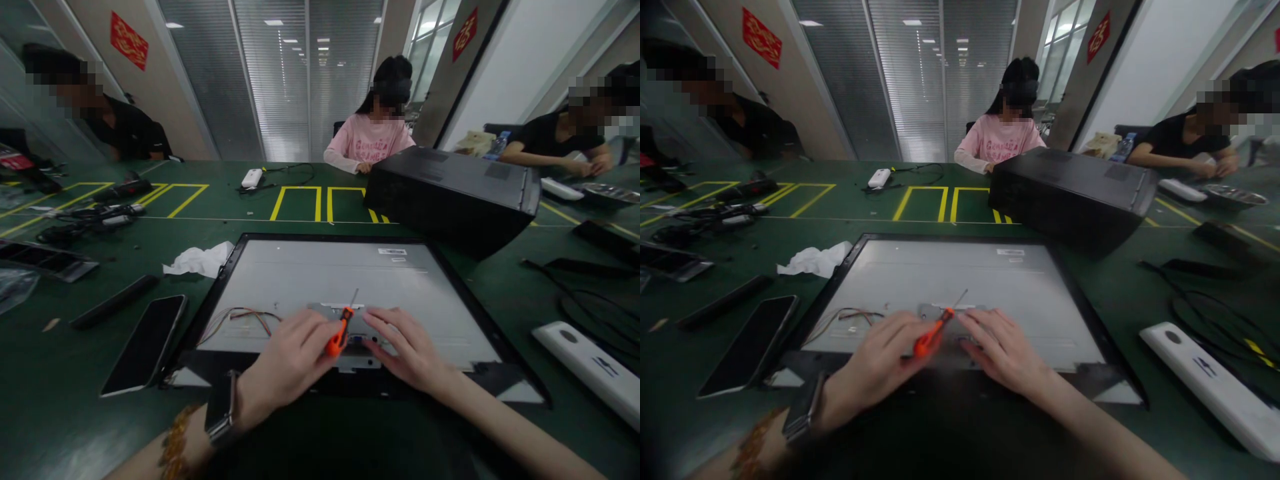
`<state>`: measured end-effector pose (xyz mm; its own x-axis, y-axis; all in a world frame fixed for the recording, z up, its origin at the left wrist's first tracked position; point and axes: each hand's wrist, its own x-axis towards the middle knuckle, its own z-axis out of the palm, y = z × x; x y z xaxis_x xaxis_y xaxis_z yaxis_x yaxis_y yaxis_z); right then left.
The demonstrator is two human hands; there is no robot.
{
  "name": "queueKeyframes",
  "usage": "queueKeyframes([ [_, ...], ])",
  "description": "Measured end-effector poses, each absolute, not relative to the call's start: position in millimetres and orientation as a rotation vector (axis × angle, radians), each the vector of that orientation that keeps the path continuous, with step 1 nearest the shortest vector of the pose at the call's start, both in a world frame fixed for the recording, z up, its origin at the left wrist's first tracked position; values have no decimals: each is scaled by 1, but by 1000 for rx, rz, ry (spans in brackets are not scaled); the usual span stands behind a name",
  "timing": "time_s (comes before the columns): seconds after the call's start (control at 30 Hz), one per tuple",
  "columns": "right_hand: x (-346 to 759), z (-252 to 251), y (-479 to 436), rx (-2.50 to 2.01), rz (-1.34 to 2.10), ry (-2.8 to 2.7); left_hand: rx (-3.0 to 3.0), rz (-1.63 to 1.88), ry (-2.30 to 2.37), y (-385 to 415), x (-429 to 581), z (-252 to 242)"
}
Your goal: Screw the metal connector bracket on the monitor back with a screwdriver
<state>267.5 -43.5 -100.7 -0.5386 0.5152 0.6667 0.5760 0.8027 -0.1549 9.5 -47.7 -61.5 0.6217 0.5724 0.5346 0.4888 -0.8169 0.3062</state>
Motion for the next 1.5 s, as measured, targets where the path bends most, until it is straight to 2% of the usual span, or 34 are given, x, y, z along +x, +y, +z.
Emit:
queueKeyframes([
  [0.13, 265, -93, -56, -654, -205, -2382, 2633, 901, 633, -63, 19, -56],
  [0.37, 269, -96, -44, -786, -67, -2095, 2450, 611, 687, -30, 2, -54],
  [0.53, 270, -104, -24, -1092, 372, -1564, 2593, 436, 722, -20, -2, -65],
  [0.63, 274, -113, -11, -1033, 744, -1241, 2695, 367, 740, -22, 0, -69],
  [0.83, 277, -122, -1, -977, 1045, -945, 2781, 391, 721, -23, 1, -71],
  [1.5, 276, -117, -2, -981, 1169, -860, 2716, 462, 674, -18, -5, -72],
])
